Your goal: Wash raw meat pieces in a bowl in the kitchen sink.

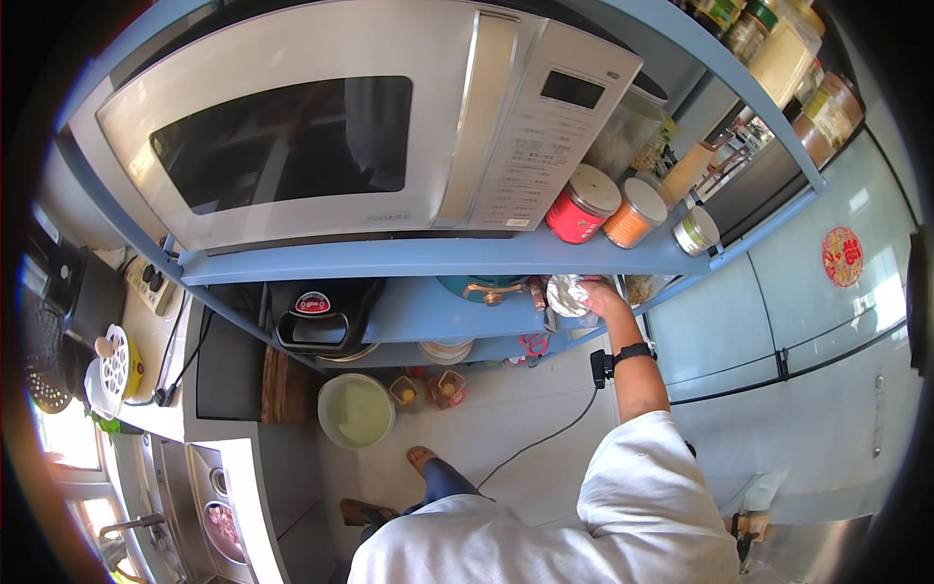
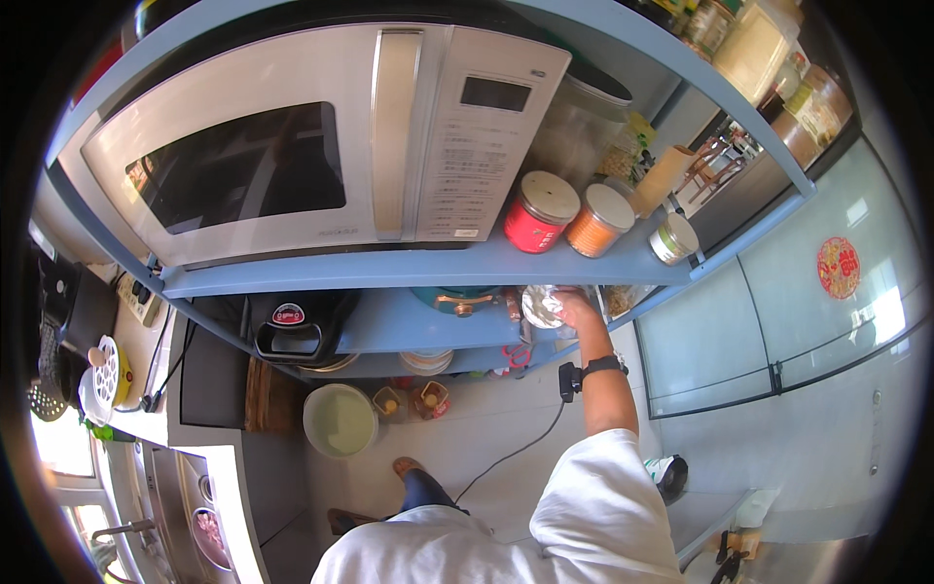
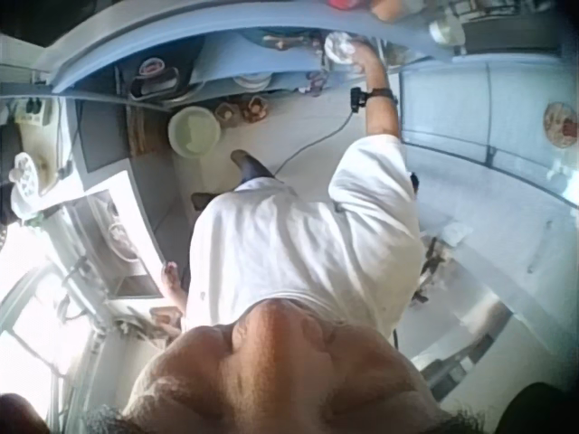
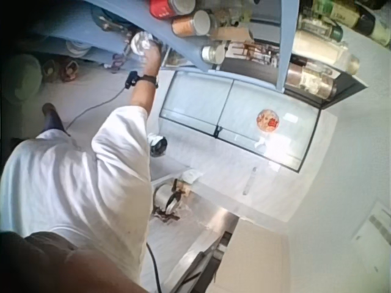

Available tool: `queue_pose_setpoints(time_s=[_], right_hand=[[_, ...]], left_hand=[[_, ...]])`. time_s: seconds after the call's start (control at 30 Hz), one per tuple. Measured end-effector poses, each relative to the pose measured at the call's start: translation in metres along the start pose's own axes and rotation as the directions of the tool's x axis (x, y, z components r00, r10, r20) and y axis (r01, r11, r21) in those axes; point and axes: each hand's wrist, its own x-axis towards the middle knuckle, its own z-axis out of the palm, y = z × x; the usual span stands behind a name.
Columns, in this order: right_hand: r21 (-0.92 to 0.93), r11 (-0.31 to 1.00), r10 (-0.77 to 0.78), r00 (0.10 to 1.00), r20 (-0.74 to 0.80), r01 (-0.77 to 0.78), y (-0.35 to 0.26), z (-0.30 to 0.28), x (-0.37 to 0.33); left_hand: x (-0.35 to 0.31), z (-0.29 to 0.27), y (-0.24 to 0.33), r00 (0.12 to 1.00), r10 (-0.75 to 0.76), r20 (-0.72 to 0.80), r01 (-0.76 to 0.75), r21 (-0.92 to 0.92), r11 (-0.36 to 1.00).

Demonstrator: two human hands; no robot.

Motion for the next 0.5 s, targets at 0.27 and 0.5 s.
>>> queue_pose_setpoints(time_s=[0.27,0.5], right_hand=[[-0.578,0.560,-0.546,0.789,0.281,0.593,-0.014,-0.083,-0.009],[-0.253,0.967,-0.012,0.999,0.041,0.022,-0.017,-0.004,-0.096]], left_hand=[[0.024,0.016,-0.023,0.907,0.192,0.374,-0.134,-0.176,0.975],[0.044,0.053,0.028,0.952,0.305,-0.027,-0.303,-0.218,0.928]])
